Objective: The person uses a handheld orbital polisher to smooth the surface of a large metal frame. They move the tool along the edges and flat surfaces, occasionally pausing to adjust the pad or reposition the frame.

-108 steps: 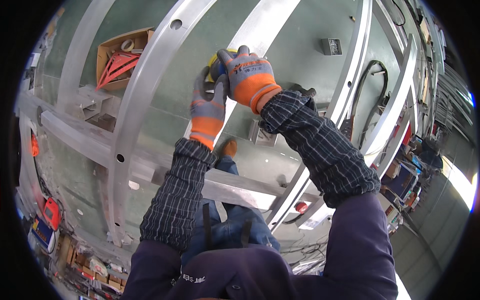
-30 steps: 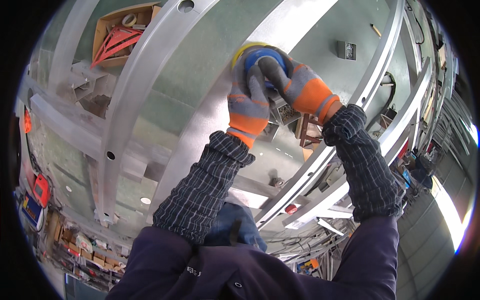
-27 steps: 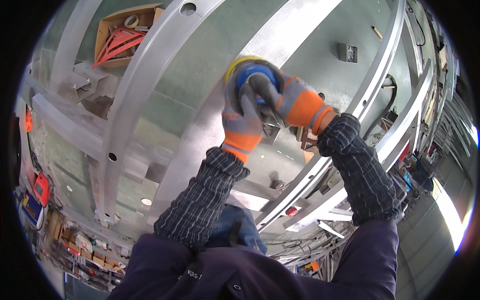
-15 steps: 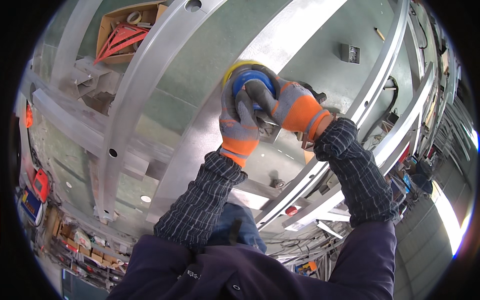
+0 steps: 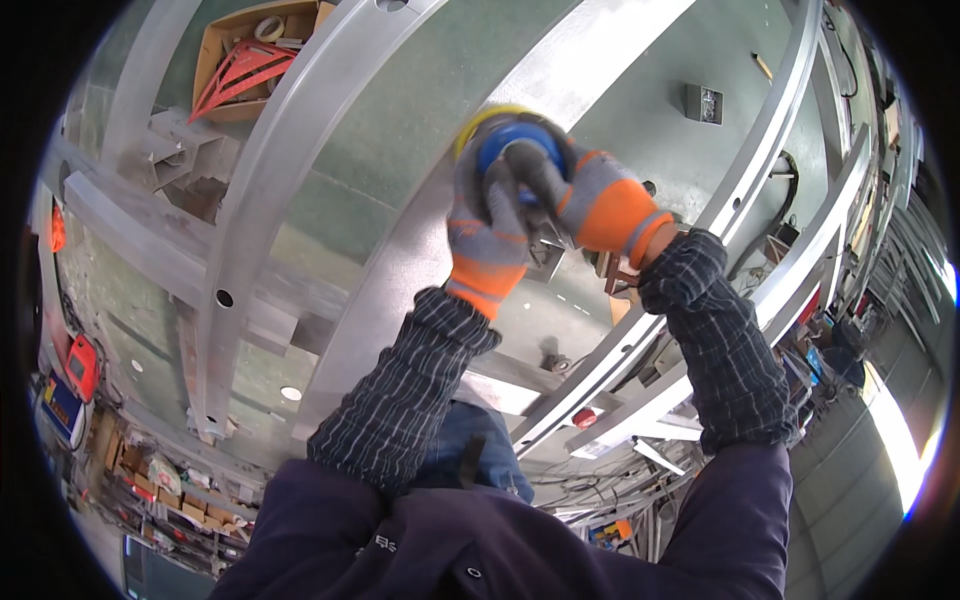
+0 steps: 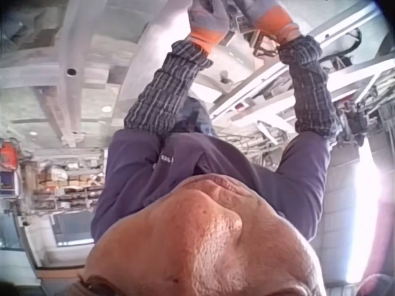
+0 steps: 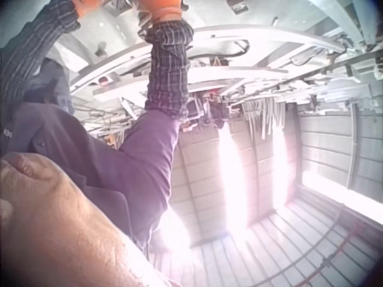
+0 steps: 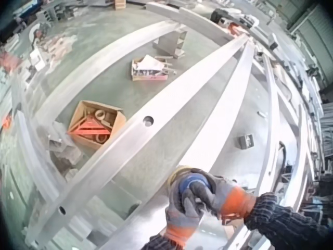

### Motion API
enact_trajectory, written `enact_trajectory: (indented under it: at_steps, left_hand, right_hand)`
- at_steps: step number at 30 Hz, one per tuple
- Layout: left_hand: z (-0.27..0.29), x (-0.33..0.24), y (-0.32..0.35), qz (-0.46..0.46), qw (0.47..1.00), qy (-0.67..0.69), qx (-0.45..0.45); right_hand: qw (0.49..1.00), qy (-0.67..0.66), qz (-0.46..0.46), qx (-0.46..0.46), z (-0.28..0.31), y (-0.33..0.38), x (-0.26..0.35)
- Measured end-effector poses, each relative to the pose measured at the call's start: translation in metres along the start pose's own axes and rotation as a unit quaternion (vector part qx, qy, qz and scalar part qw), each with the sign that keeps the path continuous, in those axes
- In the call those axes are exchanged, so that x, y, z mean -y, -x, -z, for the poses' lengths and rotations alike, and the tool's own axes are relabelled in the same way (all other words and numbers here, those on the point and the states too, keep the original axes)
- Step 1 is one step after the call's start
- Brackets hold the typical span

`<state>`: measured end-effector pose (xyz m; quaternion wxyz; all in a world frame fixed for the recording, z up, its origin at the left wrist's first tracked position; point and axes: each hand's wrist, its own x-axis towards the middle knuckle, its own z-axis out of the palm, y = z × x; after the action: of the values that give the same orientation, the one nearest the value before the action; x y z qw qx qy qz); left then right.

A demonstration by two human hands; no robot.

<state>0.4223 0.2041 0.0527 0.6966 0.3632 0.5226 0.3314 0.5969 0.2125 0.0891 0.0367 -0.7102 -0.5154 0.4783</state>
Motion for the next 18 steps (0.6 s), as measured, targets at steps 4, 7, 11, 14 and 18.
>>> enact_trajectory:
  at_steps: [4,7,11,14,18]
  left_hand:
    - [-0.005,0.001,-0.014,-0.037,0.999,-0.035,0.009]
    - [0.012,0.003,0.011,0.024,0.998,0.065,0.003]
    - [0.025,0.024,0.021,-0.003,1.000,0.026,0.016]
    - [-0.002,0.003,-0.012,-0.027,0.999,0.027,0.016]
    - [-0.045,-0.014,-0.060,-0.114,0.990,-0.080,0.014]
  right_hand:
    - [0.999,-0.041,0.021,-0.010,0.011,-0.007,0.001]
    - [0.999,0.021,-0.038,0.020,-0.009,0.005,0.014]
    - [0.999,0.015,-0.027,0.037,-0.016,0.007,0.028]
    - [0.983,0.153,0.104,-0.012,0.004,-0.007,-0.015]
    - [0.985,0.059,0.141,-0.079,0.040,-0.030,-0.044]
